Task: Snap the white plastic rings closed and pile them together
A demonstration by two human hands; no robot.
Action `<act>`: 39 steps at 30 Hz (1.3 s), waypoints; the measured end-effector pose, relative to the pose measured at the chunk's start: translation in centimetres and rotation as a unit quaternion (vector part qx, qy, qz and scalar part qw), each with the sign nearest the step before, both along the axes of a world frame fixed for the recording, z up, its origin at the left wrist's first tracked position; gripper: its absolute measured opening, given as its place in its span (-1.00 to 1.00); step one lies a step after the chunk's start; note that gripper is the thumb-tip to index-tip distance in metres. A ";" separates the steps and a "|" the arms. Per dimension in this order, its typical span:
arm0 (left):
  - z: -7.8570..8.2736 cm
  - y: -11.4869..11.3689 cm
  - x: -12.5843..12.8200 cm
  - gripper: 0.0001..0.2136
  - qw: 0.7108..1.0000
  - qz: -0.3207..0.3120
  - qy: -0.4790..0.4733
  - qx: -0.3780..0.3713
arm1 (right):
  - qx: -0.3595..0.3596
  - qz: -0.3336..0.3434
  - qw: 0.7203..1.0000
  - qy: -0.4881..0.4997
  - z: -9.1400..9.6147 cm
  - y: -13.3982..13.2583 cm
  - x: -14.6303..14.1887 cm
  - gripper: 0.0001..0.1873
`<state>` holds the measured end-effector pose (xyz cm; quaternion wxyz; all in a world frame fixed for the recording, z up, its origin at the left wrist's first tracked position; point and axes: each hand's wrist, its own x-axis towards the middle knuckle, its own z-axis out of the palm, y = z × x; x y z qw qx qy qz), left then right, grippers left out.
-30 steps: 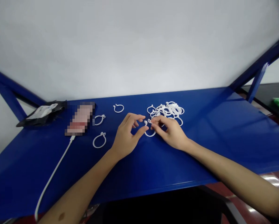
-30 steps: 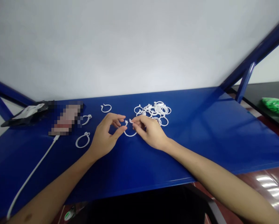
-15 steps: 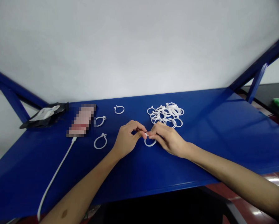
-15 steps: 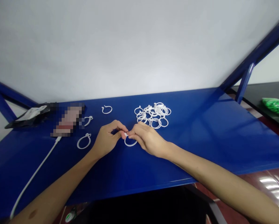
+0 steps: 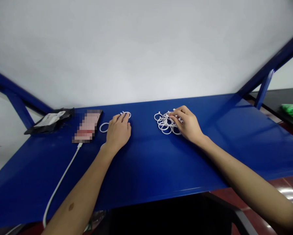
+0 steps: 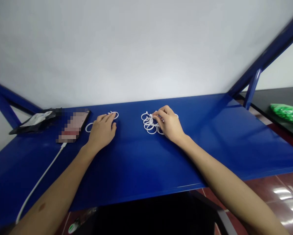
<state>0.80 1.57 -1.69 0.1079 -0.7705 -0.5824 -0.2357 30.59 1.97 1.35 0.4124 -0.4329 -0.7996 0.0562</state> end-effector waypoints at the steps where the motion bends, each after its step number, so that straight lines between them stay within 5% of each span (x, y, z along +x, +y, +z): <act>1: -0.2 0.1 -0.3 -0.64 1.000 0.001 0.011 -0.002 | -0.002 -0.008 1.000 -0.004 -0.2 0.4 0.4 -0.81; 12: 0.2 -0.3 -0.1 -0.82 0.999 0.000 0.033 0.016 | -0.004 -0.027 0.997 -0.079 -1.0 1.7 1.3 -0.78; 21: 2.0 -2.0 2.6 -0.91 0.992 -0.080 0.003 0.097 | 0.032 -0.012 0.998 -0.054 0.7 -0.8 -0.4 -0.78; 31: 3.2 -5.3 6.0 -0.93 0.946 -0.285 -0.013 0.154 | -0.187 0.088 0.975 0.082 0.5 -4.2 -3.7 -0.78; 39: 3.1 -5.1 5.4 -0.76 0.953 -0.207 -0.189 0.114 | -0.165 0.098 0.977 0.094 0.4 -4.3 -3.5 -0.77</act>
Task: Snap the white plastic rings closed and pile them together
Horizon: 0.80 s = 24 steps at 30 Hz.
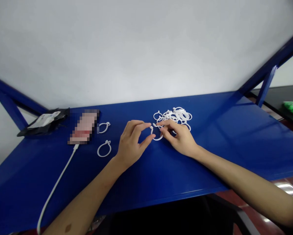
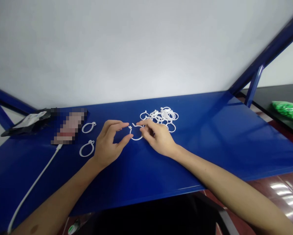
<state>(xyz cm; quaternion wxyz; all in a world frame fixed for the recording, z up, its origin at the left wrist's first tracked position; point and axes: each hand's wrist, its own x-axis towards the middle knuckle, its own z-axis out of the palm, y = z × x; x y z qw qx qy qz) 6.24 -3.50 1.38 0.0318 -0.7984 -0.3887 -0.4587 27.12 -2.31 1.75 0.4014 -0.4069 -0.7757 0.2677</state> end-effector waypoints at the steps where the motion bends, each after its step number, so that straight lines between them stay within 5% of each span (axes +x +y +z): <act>1: 0.0 0.1 -0.1 -0.76 0.999 -0.010 -0.021 -0.032 | 0.004 0.004 1.000 0.001 0.0 0.0 0.0 -0.77; 9: -0.5 0.8 0.0 -0.78 0.956 -0.086 -0.140 -0.245 | -0.027 0.078 0.997 0.004 -0.3 -0.2 -0.2 -0.83; 19: -0.5 0.4 -0.2 -0.67 0.961 -0.089 -0.103 -0.240 | 0.079 0.154 0.983 -0.056 -0.5 -0.6 0.4 -0.81; 24: -0.6 1.5 -0.7 -0.74 0.979 -0.027 0.026 -0.203 | 0.115 0.095 0.983 -0.104 -0.5 0.4 0.4 -0.82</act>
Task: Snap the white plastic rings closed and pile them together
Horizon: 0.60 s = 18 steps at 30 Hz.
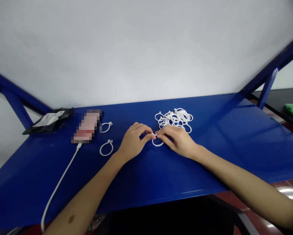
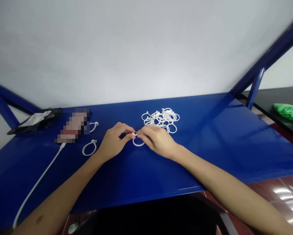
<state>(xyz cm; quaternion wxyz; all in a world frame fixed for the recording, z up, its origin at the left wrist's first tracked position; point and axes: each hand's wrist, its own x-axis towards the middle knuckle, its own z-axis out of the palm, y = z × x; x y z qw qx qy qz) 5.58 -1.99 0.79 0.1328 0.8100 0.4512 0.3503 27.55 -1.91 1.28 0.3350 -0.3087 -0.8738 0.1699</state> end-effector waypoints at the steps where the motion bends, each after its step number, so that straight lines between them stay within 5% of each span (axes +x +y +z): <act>1: 0.1 0.3 -0.3 -0.76 0.998 0.031 0.047 0.015 | 0.013 -0.026 1.000 0.002 0.0 0.3 0.1 -0.83; 6: 0.9 1.5 -3.1 -0.67 0.925 0.265 0.271 0.037 | 0.090 -0.162 0.983 0.020 0.0 2.6 1.5 -0.81; 9: 1.5 1.7 -4.8 -0.63 0.876 0.350 0.332 0.009 | 0.107 -0.219 0.970 0.020 -0.2 4.1 2.6 -0.80; 18: 1.2 1.8 -5.9 -0.70 0.877 0.300 0.372 -0.049 | 0.111 -0.245 0.963 -0.009 -1.4 5.9 2.7 -0.70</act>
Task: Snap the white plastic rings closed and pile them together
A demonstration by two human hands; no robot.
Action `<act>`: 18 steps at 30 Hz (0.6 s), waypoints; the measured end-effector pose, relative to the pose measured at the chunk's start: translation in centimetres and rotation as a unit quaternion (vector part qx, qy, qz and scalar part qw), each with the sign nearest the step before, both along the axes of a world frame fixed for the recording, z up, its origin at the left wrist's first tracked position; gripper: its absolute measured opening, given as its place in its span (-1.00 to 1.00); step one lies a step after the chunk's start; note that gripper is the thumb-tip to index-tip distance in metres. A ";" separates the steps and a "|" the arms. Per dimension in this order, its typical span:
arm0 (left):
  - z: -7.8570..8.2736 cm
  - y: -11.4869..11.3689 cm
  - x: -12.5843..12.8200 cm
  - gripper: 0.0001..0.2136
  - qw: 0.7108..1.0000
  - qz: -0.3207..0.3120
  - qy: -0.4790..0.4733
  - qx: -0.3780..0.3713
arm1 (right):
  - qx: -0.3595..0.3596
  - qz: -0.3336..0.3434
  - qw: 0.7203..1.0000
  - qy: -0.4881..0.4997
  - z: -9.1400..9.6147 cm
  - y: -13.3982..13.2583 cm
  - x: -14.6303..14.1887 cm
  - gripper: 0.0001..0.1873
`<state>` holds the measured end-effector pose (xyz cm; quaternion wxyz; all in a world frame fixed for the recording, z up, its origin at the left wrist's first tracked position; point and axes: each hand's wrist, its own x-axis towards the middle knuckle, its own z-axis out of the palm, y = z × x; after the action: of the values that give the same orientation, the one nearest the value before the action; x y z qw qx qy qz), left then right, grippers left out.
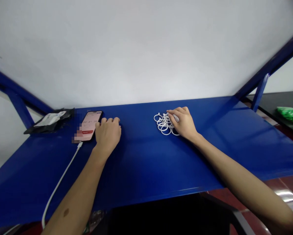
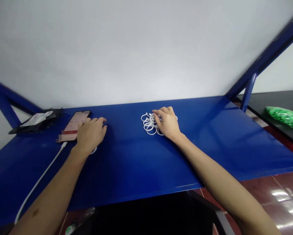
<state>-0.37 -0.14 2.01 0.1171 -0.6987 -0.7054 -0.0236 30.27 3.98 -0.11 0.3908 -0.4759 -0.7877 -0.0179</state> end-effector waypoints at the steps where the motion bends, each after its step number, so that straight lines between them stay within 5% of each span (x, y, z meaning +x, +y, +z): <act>1: 0.1 0.0 0.1 -0.70 1.000 0.001 -0.002 0.002 | 0.000 -0.002 1.000 -0.007 -0.1 0.0 0.0 -0.69; 9: 1.3 -0.5 0.0 -0.62 0.996 0.089 0.010 -0.003 | -0.001 -0.017 1.000 -0.008 0.4 -0.5 0.2 -0.70; 18: 0.2 0.0 1.0 -0.74 0.991 -0.075 -0.100 -0.040 | 0.001 0.024 1.000 -0.019 1.3 -2.5 -0.9 -0.73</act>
<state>0.60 -0.12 2.21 0.0159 -0.7477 -0.6598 -0.0735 29.37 1.49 1.20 0.3766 -0.4558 -0.8063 -0.0180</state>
